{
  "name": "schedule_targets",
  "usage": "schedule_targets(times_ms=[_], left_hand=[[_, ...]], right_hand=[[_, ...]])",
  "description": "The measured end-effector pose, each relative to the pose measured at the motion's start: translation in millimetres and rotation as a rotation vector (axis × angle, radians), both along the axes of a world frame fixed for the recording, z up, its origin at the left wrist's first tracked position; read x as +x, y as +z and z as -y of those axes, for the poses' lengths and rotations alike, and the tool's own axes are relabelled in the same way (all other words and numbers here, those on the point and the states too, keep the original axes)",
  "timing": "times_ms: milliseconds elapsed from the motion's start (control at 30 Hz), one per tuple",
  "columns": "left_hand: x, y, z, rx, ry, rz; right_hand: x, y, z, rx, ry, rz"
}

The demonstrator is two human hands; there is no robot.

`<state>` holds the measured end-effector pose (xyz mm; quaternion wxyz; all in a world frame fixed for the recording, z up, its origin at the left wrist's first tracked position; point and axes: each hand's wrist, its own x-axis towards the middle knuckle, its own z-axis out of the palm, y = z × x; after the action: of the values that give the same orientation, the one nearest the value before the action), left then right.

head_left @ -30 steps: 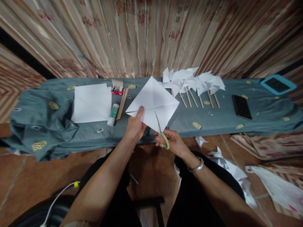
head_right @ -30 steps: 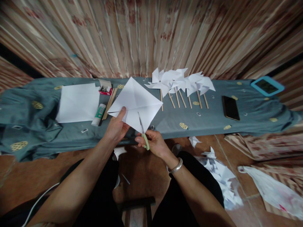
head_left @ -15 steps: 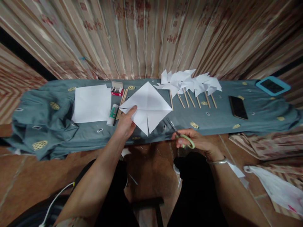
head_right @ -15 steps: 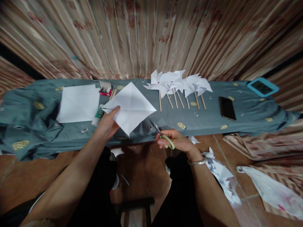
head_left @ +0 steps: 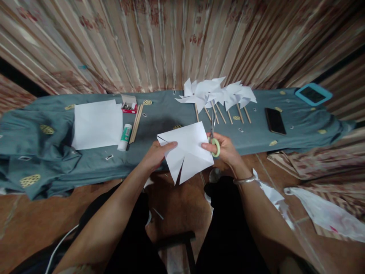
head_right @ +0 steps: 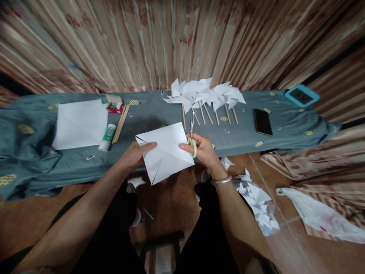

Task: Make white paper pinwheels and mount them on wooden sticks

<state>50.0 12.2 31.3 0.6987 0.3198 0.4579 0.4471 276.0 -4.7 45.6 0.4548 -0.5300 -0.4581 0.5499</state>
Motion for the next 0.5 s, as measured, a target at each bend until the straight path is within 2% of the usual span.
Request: schedule_targets(times_ms=[100,167,267,333,400,500], left_hand=[[1.3,-0.2,0.0,-0.041,-0.013,-0.013],[1.4,3.4,-0.9,-0.048,-0.007,0.08],[4.0,8.8,1.2,-0.017,-0.031,0.271],[9.2,9.6,6.4,0.001,-0.052,0.331],[17.1,8.6,13.5,0.027,-0.053,0.341],[29.5,9.1,22.5,0.066,-0.044,0.323]], right_hand=[[-7.7,-5.0,0.9,-0.058,0.062,-0.042],[-11.5,-8.4,-2.0,-0.036,-0.017,-0.044],[-16.9,-13.1,-9.8,0.047,-0.237,-0.057],[-21.5,-15.6,-14.9,0.1,-0.347,-0.069],[-27.6,-17.4,-18.2,0.154,-0.396,-0.065],[-39.6,-18.5,-18.9,0.212,-0.373,-0.042]])
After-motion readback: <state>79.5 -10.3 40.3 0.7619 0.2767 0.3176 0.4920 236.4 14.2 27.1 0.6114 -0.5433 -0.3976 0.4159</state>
